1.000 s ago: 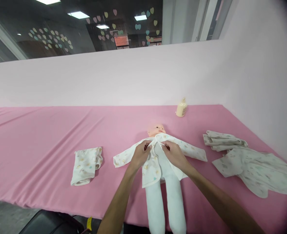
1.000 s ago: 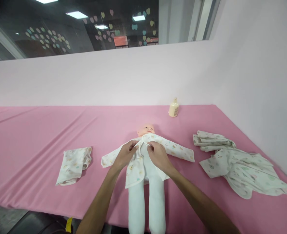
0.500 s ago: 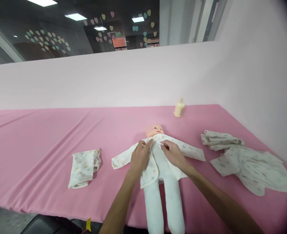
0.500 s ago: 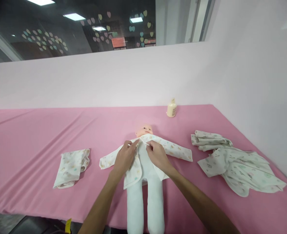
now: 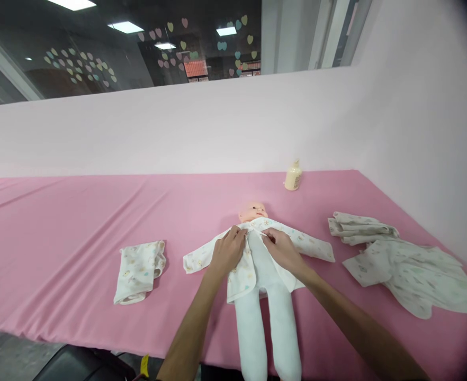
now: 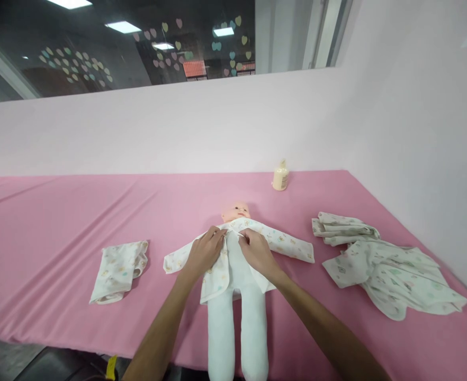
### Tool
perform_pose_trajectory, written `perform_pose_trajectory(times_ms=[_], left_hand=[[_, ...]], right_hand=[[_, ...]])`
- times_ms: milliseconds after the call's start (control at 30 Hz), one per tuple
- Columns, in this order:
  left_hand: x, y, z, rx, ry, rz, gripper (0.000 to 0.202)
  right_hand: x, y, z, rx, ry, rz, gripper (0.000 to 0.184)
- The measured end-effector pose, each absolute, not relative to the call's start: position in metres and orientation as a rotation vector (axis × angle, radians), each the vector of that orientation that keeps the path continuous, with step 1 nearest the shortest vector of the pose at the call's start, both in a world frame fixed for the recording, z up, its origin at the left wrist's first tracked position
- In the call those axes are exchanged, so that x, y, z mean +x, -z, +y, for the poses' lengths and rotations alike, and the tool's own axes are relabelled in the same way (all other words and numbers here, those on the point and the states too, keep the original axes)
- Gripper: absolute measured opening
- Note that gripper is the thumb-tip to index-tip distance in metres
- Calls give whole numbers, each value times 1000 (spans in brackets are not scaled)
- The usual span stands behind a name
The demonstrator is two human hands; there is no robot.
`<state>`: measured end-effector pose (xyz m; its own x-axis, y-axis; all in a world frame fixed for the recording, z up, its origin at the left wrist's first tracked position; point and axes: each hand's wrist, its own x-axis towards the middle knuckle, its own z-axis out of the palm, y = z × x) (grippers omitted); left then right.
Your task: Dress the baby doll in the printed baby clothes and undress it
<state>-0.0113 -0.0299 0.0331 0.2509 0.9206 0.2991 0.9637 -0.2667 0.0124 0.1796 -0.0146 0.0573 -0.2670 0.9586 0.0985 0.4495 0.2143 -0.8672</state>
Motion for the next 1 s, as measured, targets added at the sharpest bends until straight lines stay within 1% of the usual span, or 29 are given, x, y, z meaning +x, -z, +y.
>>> perform_pose_trajectory(times_ms=[133,233,300,433,533,667,767,867,1000], left_hand=[[-16,-35,-30,-2393,296,-1655,46],[-21,-34,-25,-2409,246,-1634,47],[-23,-33,-22,-2439,277,-1639,45],[-27,-30,-16,-2480,395,-1634,38],[-28,-25,-13,-2466,515,-1614,36],[-24,-21,-13,-2441,844,-1676,31],[-16,-26,-21,-2419,1006,-1858,24],[-2,-33,-35,-2281,903,-2062,23],[18,-37,-49,-2047,601,-2183,22]], right_hand=[[180,-56,-14,-1315,-984,-1833,23],[180,-56,-14,-1293,-970,-1844,23],[179,-57,-15,-1289,-968,-1845,23],[179,-58,-15,-1299,-975,-1835,22],[179,-58,-14,-1298,-971,-1825,22],[179,-55,-12,-1292,-964,-1832,22],[179,-53,-11,-1276,-967,-1832,22],[178,-53,-12,-1276,-956,-1839,22],[179,-56,-13,-1288,-985,-1823,21]])
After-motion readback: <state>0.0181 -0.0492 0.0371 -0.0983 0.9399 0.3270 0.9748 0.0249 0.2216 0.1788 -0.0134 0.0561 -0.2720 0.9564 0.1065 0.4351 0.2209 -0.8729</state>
